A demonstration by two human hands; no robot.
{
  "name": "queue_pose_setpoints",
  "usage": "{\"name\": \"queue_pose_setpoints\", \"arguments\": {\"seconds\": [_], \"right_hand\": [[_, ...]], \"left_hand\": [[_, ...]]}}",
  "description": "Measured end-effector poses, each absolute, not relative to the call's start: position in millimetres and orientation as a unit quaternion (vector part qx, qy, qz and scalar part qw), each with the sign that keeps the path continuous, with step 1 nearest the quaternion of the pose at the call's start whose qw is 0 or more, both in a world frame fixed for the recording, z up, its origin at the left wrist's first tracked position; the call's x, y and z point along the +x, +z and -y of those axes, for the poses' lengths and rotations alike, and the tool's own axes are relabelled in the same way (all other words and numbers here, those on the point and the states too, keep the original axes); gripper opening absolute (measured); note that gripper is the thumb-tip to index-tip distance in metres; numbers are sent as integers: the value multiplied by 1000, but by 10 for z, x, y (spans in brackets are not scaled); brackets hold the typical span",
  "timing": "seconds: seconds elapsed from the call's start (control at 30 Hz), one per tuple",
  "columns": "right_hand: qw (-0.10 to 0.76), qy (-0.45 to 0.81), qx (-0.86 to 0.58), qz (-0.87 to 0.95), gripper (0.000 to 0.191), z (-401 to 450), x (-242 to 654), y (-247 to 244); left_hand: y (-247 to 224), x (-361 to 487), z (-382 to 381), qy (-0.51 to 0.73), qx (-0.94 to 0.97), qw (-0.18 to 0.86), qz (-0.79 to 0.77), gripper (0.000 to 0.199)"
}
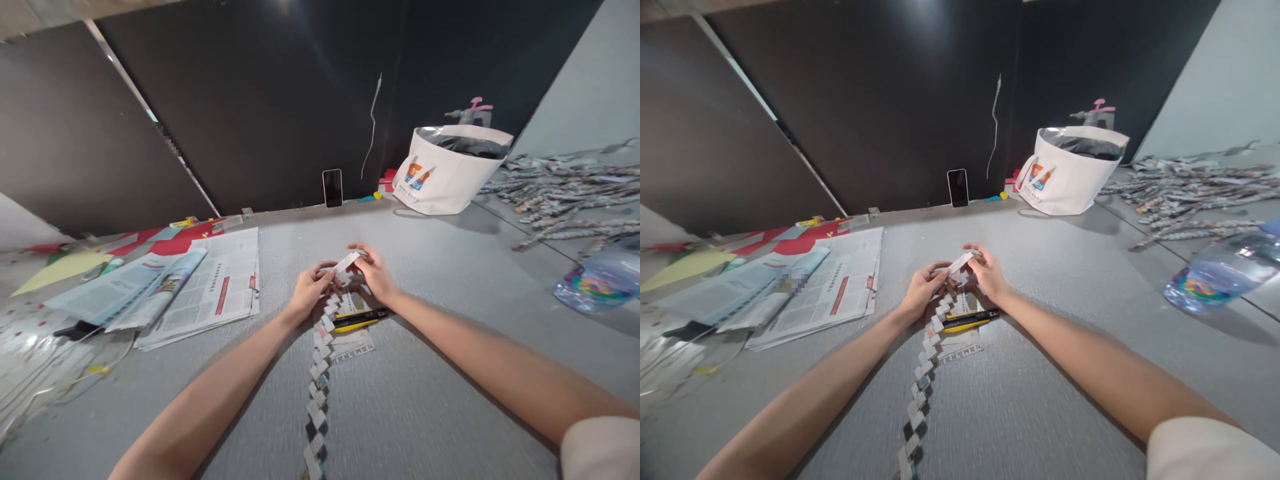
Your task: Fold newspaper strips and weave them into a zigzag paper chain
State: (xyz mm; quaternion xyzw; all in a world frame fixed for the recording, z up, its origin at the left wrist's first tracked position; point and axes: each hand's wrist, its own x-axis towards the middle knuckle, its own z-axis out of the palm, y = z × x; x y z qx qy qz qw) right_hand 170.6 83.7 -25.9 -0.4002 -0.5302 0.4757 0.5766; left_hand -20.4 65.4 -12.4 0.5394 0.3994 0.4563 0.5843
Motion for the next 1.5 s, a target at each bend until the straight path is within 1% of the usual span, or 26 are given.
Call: {"name": "queue_pose_setpoints", "arguments": {"seconds": [0.07, 0.13, 0.23, 0.5, 0.67, 0.77, 0.93, 1.17, 1.37, 1.5], "right_hand": [[577, 504, -369, 526, 45, -835, 1710, -261], [565, 534, -339, 530, 43, -841, 1712, -263], [534, 550, -349, 540, 39, -858, 1708, -260], [528, 518, -380, 555, 51, -868, 1691, -258], [538, 462, -375, 597, 52, -858, 1687, -251], [531, 453, -378, 608, 53, -849, 1686, -247], [520, 445, -391, 616, 55, -848, 1685, -257], [532, 431, -384, 620, 58, -877, 1681, -287], [592, 381, -435, 562, 61, -927, 1704, -313], [604, 376, -441, 548, 62, -928, 1704, -304]], "left_hand": [[-145, -204, -669, 479, 526, 575, -405, 55], [-154, -207, -680, 492, 518, 568, -409, 55], [-141, -207, -673, 491, 522, 563, -411, 55], [-132, -198, -654, 473, 547, 557, -408, 49], [-140, -209, -648, 453, 550, 572, -407, 47], [-121, -204, -638, 443, 564, 568, -405, 45], [-121, -185, -646, 434, 568, 553, -427, 52], [-176, -184, -665, 418, 563, 567, -433, 58], [-176, -196, -652, 392, 569, 583, -427, 57], [-163, -197, -660, 403, 566, 577, -429, 58]]}}
